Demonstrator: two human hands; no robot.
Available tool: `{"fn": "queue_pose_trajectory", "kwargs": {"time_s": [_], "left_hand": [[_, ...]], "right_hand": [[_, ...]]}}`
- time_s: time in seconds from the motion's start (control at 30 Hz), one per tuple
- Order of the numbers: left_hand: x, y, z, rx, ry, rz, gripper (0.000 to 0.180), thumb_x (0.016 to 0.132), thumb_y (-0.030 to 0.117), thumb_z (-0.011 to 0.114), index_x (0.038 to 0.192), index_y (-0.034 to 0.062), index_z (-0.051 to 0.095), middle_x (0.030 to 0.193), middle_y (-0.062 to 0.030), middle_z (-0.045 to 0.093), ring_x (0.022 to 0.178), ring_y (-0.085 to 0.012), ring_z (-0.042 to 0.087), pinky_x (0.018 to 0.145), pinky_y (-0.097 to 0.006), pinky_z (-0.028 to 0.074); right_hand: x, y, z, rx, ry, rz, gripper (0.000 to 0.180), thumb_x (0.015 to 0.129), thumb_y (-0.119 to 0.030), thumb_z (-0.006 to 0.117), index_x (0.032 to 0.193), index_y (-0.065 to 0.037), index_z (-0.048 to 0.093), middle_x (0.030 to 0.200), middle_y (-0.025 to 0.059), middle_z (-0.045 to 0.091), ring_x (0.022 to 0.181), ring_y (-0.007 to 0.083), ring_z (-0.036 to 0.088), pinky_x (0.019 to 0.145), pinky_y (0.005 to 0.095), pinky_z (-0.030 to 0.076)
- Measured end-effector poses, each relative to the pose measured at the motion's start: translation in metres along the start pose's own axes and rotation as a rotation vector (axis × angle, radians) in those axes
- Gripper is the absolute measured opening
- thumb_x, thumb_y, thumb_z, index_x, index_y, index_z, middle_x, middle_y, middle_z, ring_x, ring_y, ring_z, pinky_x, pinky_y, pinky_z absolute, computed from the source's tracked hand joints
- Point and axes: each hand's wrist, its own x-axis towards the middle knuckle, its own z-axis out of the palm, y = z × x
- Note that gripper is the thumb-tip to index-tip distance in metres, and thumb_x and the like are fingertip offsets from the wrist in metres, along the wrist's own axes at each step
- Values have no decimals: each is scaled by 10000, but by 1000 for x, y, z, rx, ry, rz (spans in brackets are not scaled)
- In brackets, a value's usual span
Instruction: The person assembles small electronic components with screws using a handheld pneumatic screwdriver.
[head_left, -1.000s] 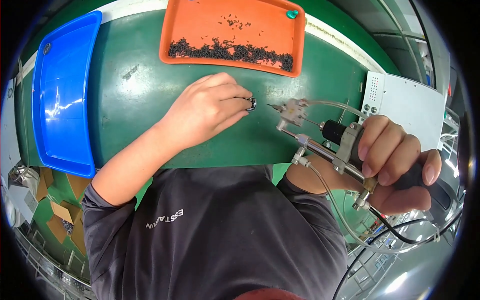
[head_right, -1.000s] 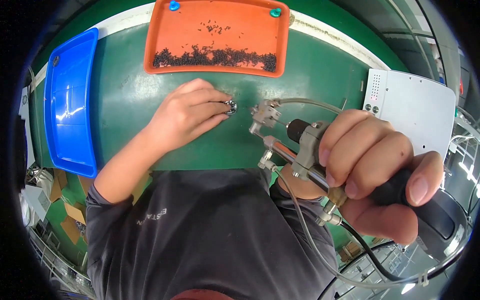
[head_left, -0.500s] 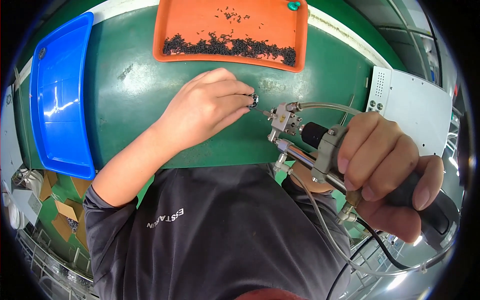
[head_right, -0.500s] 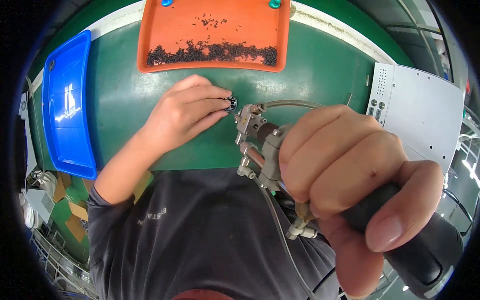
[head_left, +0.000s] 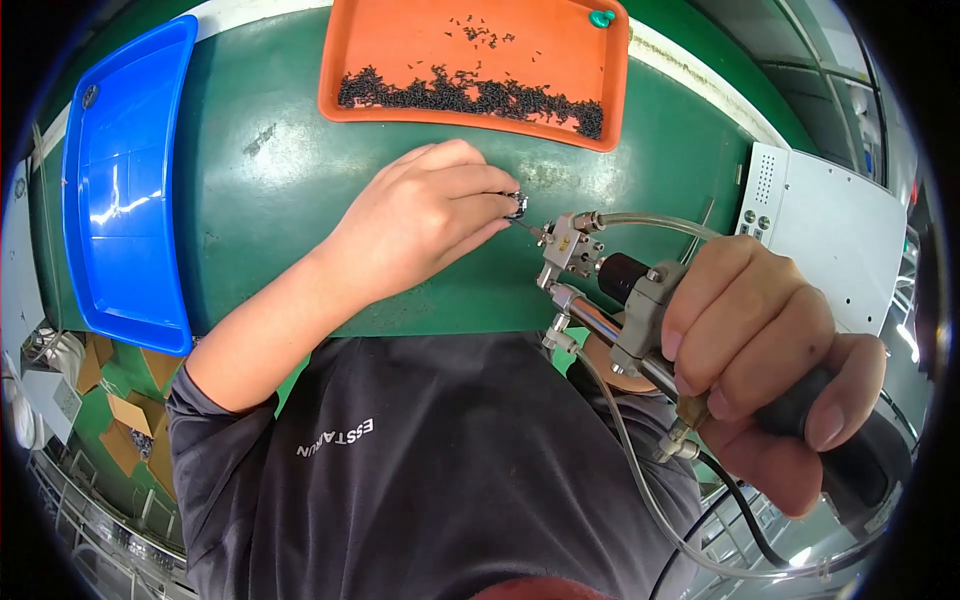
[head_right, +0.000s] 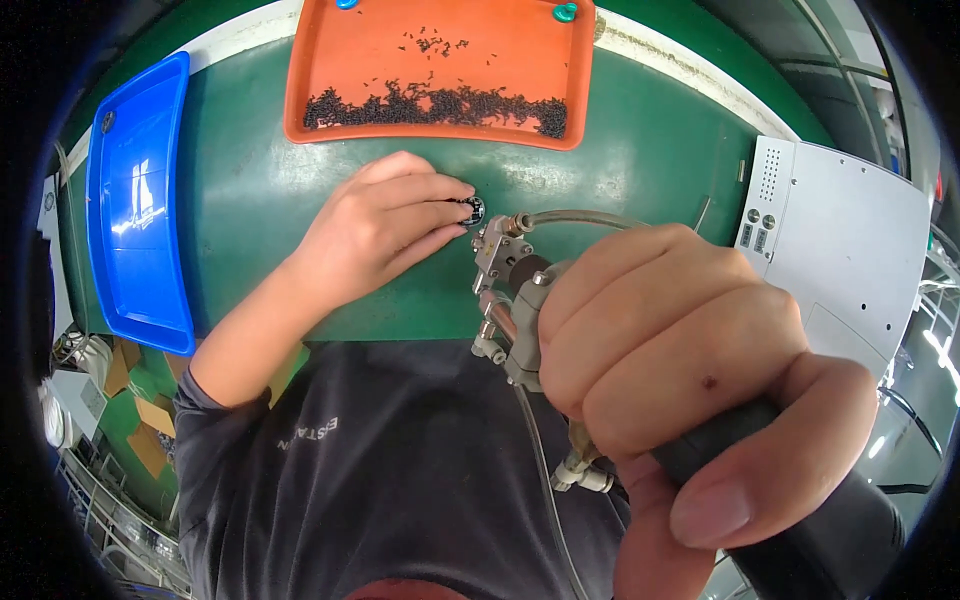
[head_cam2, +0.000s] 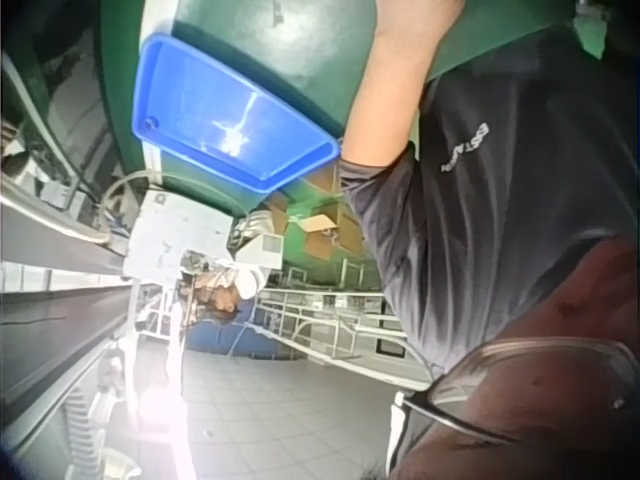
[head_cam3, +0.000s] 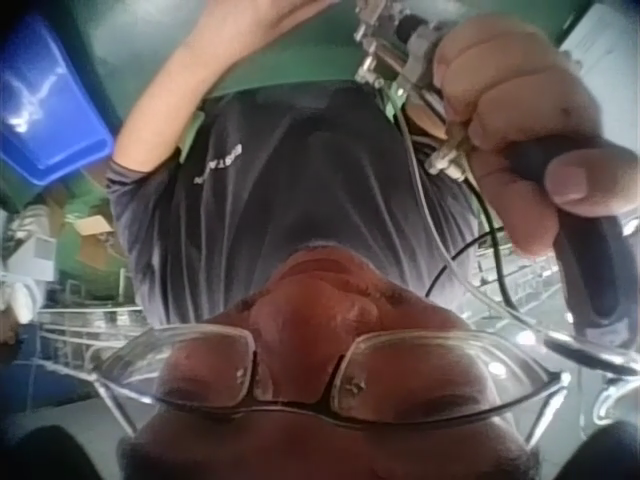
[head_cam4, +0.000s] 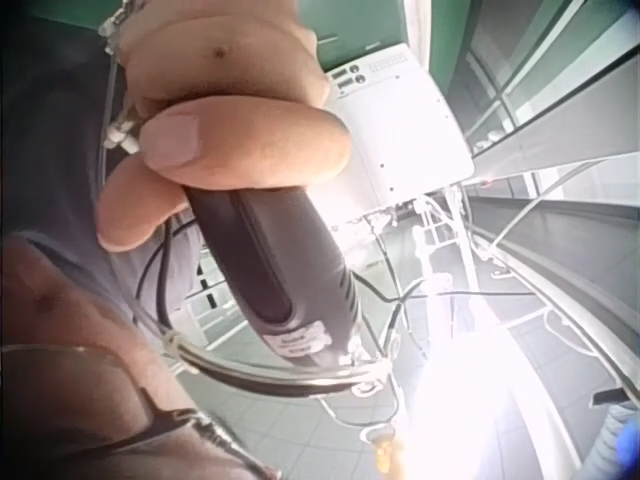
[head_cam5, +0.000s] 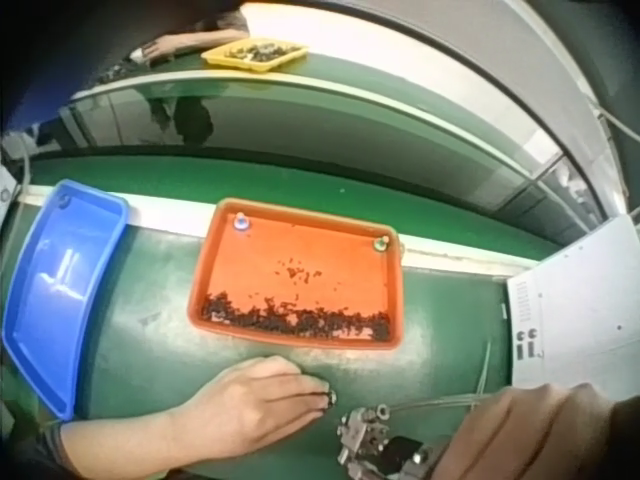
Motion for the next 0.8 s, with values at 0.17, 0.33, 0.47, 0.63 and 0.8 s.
{"fn": "queue_pose_trajectory", "kwargs": {"time_s": [0.17, 0.33, 0.47, 0.63, 0.8], "left_hand": [[0, 0, 1, 4, 8, 3, 202, 763, 53, 811, 950, 9, 749, 1050, -76, 740, 891, -266, 672, 776, -376, 574], [-6, 1, 1, 9, 4, -17, 202, 764, 54, 811, 952, 12, 750, 1056, -68, 740, 898, -265, 673, 778, -377, 575], [-3, 2, 1, -2, 2, -6, 200, 765, 57, 811, 950, 14, 749, 1061, -66, 740, 903, -266, 673, 783, -376, 576], [0, -2, 1, -13, -4, -22, 192, 766, 58, 811, 941, 14, 745, 1065, -67, 739, 905, -266, 673, 790, -376, 578], [-1, 2, -7, 29, 5, -19, 182, 762, 49, 806, 929, 8, 746, 1062, -88, 739, 913, -274, 681, 794, -379, 580]], "right_hand": [[0, 1, -2, 16, -21, -14, 397, 980, -477, 693, 1183, -164, 561, 707, -23, 565, 532, 100, 544, 559, 265, 459], [-3, 4, 0, 22, -24, -20, 403, 976, -483, 695, 1180, -164, 559, 698, -30, 562, 521, 93, 538, 552, 262, 455], [-3, -2, 0, 7, -26, 0, 401, 975, -483, 695, 1176, -164, 558, 698, -30, 563, 520, 90, 537, 545, 261, 453], [0, 0, 0, -41, -20, 26, 393, 976, -482, 694, 1166, -165, 561, 696, -32, 558, 514, 89, 531, 534, 260, 450], [11, 9, 3, -7, -42, -32, 365, 988, -456, 685, 1127, -158, 526, 692, -30, 554, 511, 95, 531, 527, 258, 453]]}}
